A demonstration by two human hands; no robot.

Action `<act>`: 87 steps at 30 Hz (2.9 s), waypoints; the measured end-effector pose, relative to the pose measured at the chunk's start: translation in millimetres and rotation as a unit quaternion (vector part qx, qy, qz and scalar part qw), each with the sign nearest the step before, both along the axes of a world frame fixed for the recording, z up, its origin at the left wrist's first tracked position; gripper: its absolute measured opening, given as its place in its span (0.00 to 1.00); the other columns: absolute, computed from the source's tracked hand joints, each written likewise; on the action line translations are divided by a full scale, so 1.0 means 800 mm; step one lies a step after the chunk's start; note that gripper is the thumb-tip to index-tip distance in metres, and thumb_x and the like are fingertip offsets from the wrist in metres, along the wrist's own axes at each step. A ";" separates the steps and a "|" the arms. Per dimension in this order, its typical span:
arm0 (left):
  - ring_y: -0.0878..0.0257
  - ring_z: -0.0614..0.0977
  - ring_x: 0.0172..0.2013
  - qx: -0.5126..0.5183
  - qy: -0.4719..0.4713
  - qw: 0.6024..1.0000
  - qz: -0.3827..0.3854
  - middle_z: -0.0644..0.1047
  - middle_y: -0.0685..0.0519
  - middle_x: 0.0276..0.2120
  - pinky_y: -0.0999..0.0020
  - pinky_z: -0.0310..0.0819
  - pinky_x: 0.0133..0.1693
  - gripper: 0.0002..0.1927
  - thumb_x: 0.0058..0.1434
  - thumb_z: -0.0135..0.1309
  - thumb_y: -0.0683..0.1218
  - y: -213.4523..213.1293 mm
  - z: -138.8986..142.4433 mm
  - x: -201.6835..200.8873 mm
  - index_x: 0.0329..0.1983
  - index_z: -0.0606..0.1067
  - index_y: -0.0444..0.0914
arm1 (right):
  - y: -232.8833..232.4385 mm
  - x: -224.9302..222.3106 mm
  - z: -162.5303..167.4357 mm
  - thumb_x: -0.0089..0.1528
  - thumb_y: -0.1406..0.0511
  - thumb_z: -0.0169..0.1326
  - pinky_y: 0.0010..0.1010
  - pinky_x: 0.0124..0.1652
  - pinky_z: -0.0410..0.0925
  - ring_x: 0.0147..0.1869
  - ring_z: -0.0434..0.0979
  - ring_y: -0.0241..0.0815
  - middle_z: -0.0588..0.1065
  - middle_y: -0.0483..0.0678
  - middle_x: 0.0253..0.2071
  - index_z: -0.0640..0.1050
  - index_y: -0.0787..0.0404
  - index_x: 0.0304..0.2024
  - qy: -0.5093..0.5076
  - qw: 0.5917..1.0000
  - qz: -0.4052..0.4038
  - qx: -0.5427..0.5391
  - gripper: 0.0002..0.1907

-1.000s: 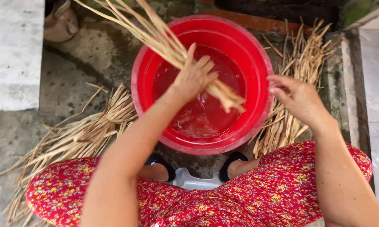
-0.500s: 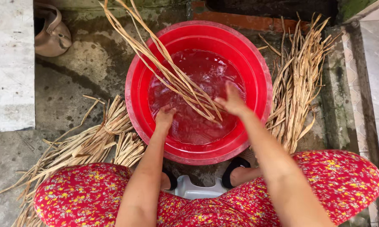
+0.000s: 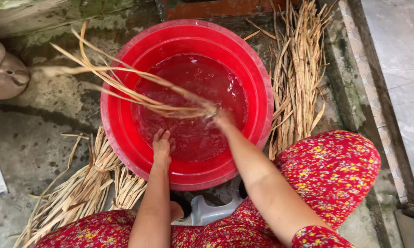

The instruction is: The person sits on a low stool and washes bundles of dried palm leaf strips in a red basin of water, dipping and swishing them by hand. They then gather the strips into a larger bundle, align them, and tie the bundle with a strip before rinsing it again in the basin.

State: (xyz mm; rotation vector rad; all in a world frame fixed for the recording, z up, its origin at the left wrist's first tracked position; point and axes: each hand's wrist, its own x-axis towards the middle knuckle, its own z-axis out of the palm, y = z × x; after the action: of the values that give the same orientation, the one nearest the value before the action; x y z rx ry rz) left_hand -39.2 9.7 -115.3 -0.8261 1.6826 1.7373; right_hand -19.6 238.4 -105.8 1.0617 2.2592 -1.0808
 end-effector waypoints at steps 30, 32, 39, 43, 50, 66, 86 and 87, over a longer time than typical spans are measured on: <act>0.52 0.76 0.29 -0.058 0.209 0.936 -0.278 0.75 0.45 0.29 0.54 0.70 0.32 0.15 0.72 0.41 0.49 0.092 0.050 0.100 0.42 0.75 0.35 | -0.060 -0.001 0.006 0.65 0.63 0.54 0.33 0.24 0.67 0.19 0.67 0.35 0.74 0.42 0.22 0.76 0.61 0.47 0.107 0.880 -0.172 -0.430 0.11; 0.50 0.79 0.33 -0.094 0.266 0.909 -0.307 0.76 0.43 0.31 0.52 0.72 0.37 0.19 0.74 0.39 0.52 0.084 0.061 0.114 0.41 0.75 0.34 | -0.048 -0.009 0.010 0.69 0.64 0.50 0.32 0.24 0.68 0.18 0.66 0.34 0.72 0.43 0.22 0.75 0.64 0.47 0.087 0.871 -0.186 -0.446 0.09; 0.67 0.69 0.25 0.075 0.217 0.918 -0.323 0.68 0.57 0.23 0.68 0.64 0.27 0.17 0.74 0.43 0.54 0.027 0.171 0.140 0.45 0.74 0.37 | 0.040 -0.035 0.030 0.73 0.59 0.38 0.27 0.23 0.61 0.14 0.56 0.28 0.65 0.36 0.17 0.76 0.57 0.43 0.146 0.774 -0.376 -0.488 0.15; 0.74 0.67 0.27 0.073 0.282 0.902 -0.318 0.67 0.63 0.24 0.75 0.64 0.27 0.16 0.76 0.46 0.53 -0.015 0.210 0.130 0.45 0.76 0.36 | 0.065 -0.042 0.032 0.74 0.54 0.41 0.32 0.29 0.68 0.19 0.61 0.31 0.66 0.36 0.22 0.76 0.60 0.46 0.243 0.728 -0.397 -0.503 0.19; 0.73 0.71 0.24 0.125 0.244 0.935 -0.224 0.73 0.59 0.26 0.76 0.67 0.27 0.10 0.72 0.49 0.49 -0.030 0.164 0.081 0.49 0.72 0.39 | 0.008 -0.036 0.095 0.59 0.28 0.30 0.50 0.56 0.71 0.57 0.77 0.53 0.78 0.57 0.52 0.69 0.65 0.61 0.277 0.702 -0.272 -0.597 0.53; 0.72 0.60 0.16 0.207 -0.039 0.962 -0.172 0.64 0.59 0.20 0.75 0.52 0.17 0.14 0.72 0.45 0.56 0.048 0.095 0.122 0.52 0.69 0.43 | -0.049 -0.002 0.031 0.68 0.61 0.51 0.27 0.20 0.68 0.15 0.63 0.31 0.70 0.42 0.20 0.77 0.62 0.50 0.167 0.830 -0.241 -0.474 0.13; 0.70 0.78 0.39 0.191 0.320 0.903 -0.213 0.80 0.55 0.39 0.77 0.73 0.40 0.11 0.72 0.47 0.42 -0.014 0.162 0.011 0.55 0.71 0.39 | 0.031 -0.014 0.042 0.60 0.40 0.47 0.41 0.49 0.71 0.50 0.77 0.46 0.79 0.49 0.47 0.74 0.57 0.58 0.318 0.732 -0.364 -0.480 0.36; 0.69 0.80 0.42 0.185 0.303 0.910 -0.214 0.81 0.55 0.42 0.76 0.75 0.43 0.13 0.69 0.49 0.41 0.002 0.135 -0.005 0.56 0.71 0.41 | 0.015 -0.010 0.031 0.61 0.43 0.48 0.41 0.51 0.71 0.52 0.78 0.47 0.79 0.51 0.48 0.74 0.58 0.58 0.282 0.792 -0.331 -0.429 0.34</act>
State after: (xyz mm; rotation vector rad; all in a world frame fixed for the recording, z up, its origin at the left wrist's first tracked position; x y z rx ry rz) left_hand -43.2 11.6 -7.2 0.2816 1.6370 1.9984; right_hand -27.4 250.3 -80.9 1.1909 1.3094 -2.6638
